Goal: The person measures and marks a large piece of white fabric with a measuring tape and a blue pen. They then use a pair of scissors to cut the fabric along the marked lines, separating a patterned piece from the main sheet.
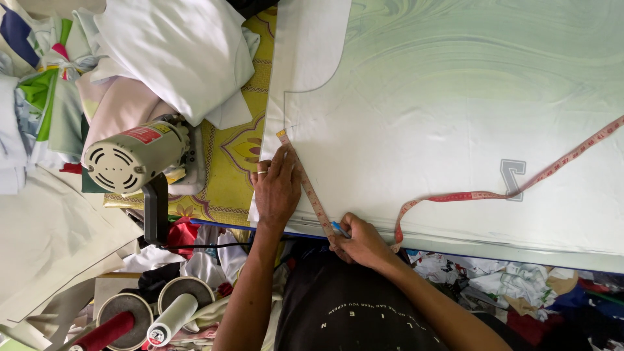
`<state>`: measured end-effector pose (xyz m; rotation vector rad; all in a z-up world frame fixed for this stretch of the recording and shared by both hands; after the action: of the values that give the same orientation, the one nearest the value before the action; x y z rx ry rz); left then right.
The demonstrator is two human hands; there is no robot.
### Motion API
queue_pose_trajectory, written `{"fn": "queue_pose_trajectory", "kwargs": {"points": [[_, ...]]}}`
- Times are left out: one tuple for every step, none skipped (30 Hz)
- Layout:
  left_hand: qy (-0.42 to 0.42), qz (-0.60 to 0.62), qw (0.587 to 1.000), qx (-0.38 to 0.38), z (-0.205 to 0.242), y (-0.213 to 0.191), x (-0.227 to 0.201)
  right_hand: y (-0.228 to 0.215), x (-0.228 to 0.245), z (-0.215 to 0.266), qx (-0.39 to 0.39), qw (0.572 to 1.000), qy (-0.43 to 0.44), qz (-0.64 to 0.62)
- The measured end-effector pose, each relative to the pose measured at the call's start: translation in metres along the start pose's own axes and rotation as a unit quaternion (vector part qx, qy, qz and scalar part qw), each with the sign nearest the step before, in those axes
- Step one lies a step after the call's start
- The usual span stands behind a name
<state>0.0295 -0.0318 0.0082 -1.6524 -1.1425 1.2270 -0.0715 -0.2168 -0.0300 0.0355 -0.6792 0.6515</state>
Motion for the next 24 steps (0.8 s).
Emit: {"fn": "queue_pose_trajectory", "kwargs": {"points": [[0.0, 0.0, 1.0, 0.0, -0.001, -0.002, -0.001, -0.001, -0.006, -0.004, 0.0, 1.0, 0.0, 0.0], [0.0, 0.001, 1.0, -0.005, -0.001, -0.004, -0.002, 0.0, -0.009, -0.008, 0.01, 1.0, -0.011, -0.001], [0.001, 0.002, 1.0, -0.009, -0.001, -0.007, -0.003, 0.001, -0.013, -0.012, 0.021, 1.0, -0.022, -0.001], [0.001, 0.002, 1.0, -0.009, -0.001, -0.008, -0.004, 0.0, -0.012, -0.01, 0.02, 1.0, -0.021, -0.001], [-0.003, 0.009, 1.0, -0.001, -0.002, -0.007, -0.003, 0.0, -0.011, -0.008, 0.02, 1.0, -0.022, -0.006], [-0.007, 0.016, 1.0, 0.008, -0.002, -0.006, -0.002, -0.001, -0.01, -0.007, 0.02, 0.999, -0.022, -0.011], [-0.006, 0.017, 1.0, 0.008, -0.002, -0.005, -0.001, -0.002, -0.007, -0.004, 0.02, 1.0, -0.022, -0.011], [-0.004, 0.016, 1.0, 0.009, -0.002, -0.003, -0.001, -0.004, -0.004, 0.0, 0.019, 0.999, -0.023, -0.017], [-0.002, 0.015, 1.0, 0.009, -0.002, -0.001, -0.001, -0.006, -0.001, 0.003, 0.018, 0.999, -0.023, -0.024], [-0.001, 0.015, 1.0, 0.009, -0.001, 0.0, 0.0, -0.007, 0.0, 0.004, 0.018, 0.999, -0.023, -0.024], [-0.003, 0.02, 1.0, 0.011, -0.001, 0.002, 0.001, -0.008, 0.0, 0.006, 0.013, 1.0, -0.021, -0.019], [-0.005, 0.025, 1.0, 0.012, -0.001, 0.004, 0.003, -0.009, 0.001, 0.007, 0.009, 1.0, -0.019, -0.014], [-0.004, 0.025, 1.0, 0.012, -0.002, 0.003, 0.002, -0.008, -0.004, 0.002, 0.009, 1.0, -0.019, -0.015], [-0.003, 0.023, 1.0, 0.012, -0.002, 0.002, 0.001, -0.007, -0.01, -0.003, 0.004, 1.0, -0.015, 0.003], [-0.001, 0.022, 1.0, 0.012, -0.002, 0.001, 0.0, -0.007, -0.016, -0.007, -0.001, 1.0, -0.01, 0.021], [0.0, 0.022, 1.0, 0.012, -0.002, 0.001, 0.0, -0.007, -0.018, -0.009, -0.002, 1.0, -0.01, 0.021], [-0.001, 0.018, 1.0, 0.013, -0.002, 0.001, 0.0, -0.007, -0.019, -0.011, -0.005, 0.999, -0.005, 0.038], [-0.002, 0.014, 1.0, 0.014, -0.001, 0.002, 0.0, -0.007, -0.021, -0.012, -0.008, 0.998, 0.0, 0.055], [-0.002, 0.014, 1.0, 0.014, -0.001, 0.001, -0.001, -0.006, -0.018, -0.011, -0.008, 0.998, 0.0, 0.055], [-0.007, 0.017, 1.0, 0.016, -0.001, 0.001, -0.001, -0.005, -0.016, -0.009, -0.011, 0.998, 0.007, 0.061], [-0.011, 0.021, 1.0, 0.017, -0.001, 0.0, 0.0, -0.005, -0.013, -0.007, -0.014, 0.998, 0.013, 0.068], [-0.012, 0.021, 1.0, 0.017, -0.001, 0.0, 0.0, -0.005, -0.012, -0.006, -0.013, 0.998, 0.013, 0.068], [-0.015, 0.024, 0.999, 0.018, -0.001, 0.0, 0.001, -0.005, -0.011, -0.005, -0.014, 0.998, 0.012, 0.066], [-0.017, 0.027, 0.999, 0.019, -0.001, 0.0, 0.001, -0.005, -0.01, -0.004, -0.015, 0.998, 0.012, 0.064]]}}
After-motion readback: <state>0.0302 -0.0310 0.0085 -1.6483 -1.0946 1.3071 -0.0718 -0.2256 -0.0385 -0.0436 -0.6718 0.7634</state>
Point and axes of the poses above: each hand's wrist, its own z-axis away from the middle knuckle, its own y-axis out of the palm, x = y × z, the point moved 10 cm from there along -z, towards the middle knuckle, and after that the axes turned 9 degrees about x, right-handed, at the moved point
